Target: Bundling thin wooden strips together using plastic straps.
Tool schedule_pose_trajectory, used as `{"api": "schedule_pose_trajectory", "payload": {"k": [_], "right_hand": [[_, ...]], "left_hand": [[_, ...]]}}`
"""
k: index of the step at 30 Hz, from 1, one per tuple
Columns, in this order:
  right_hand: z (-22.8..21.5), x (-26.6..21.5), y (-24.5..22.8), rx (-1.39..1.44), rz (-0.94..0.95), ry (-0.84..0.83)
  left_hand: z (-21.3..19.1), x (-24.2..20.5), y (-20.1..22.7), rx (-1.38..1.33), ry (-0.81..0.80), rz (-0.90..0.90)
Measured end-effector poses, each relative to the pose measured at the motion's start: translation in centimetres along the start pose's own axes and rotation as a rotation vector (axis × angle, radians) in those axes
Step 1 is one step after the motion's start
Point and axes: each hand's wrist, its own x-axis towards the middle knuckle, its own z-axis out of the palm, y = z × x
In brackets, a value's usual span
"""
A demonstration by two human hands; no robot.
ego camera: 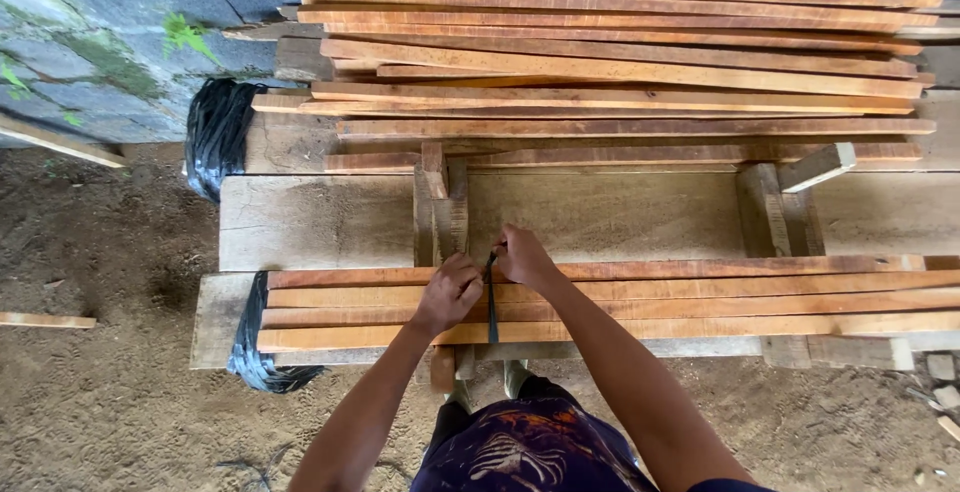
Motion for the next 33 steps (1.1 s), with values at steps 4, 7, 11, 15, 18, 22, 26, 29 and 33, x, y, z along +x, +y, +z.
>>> {"api": "schedule_pose_trajectory", "payload": {"k": [4,7,11,15,18,22,26,29,33], "right_hand": [[-0.3,0.5,0.4,0.008,0.046,-0.023],[0.3,3.5,3.1,0.062,0.035,-0.011],[-1.2,2.4,1.6,0.198,0.007,0.078],[-1.1,2.9,-1.1,-0.135,-0.030,0.171],[-0.1,4.6,-2.1,-0.452,-0.039,0.112],[1.4,7.3,0.0,-0.595,0.065,0.067],[0.8,7.0,-1.0,-0.571,0.034,0.052],[1.2,7.9,0.7,-0.551,0.067,0.048],[1.3,7.8,0.5,-0.534,0.133,0.054]], "left_hand": [[0.4,0.1,-0.6,-0.041,0.006,-0.002],[-2.0,0.6,2.8,-0.176,0.074,-0.110],[0.0,-0.1,0.0,-0.313,0.077,-0.213],[1.0,-0.6,-1.6,-0.148,-0.024,-0.281],[0.2,0.0,0.1,-0.094,-0.005,-0.206],[-0.4,0.3,0.4,-0.098,0.001,-0.155],[-0.8,0.9,1.0,-0.126,0.022,-0.099],[-0.8,1.3,1.3,-0.145,0.023,-0.068],[-0.1,0.6,-0.1,-0.151,0.025,-0.069]]}}
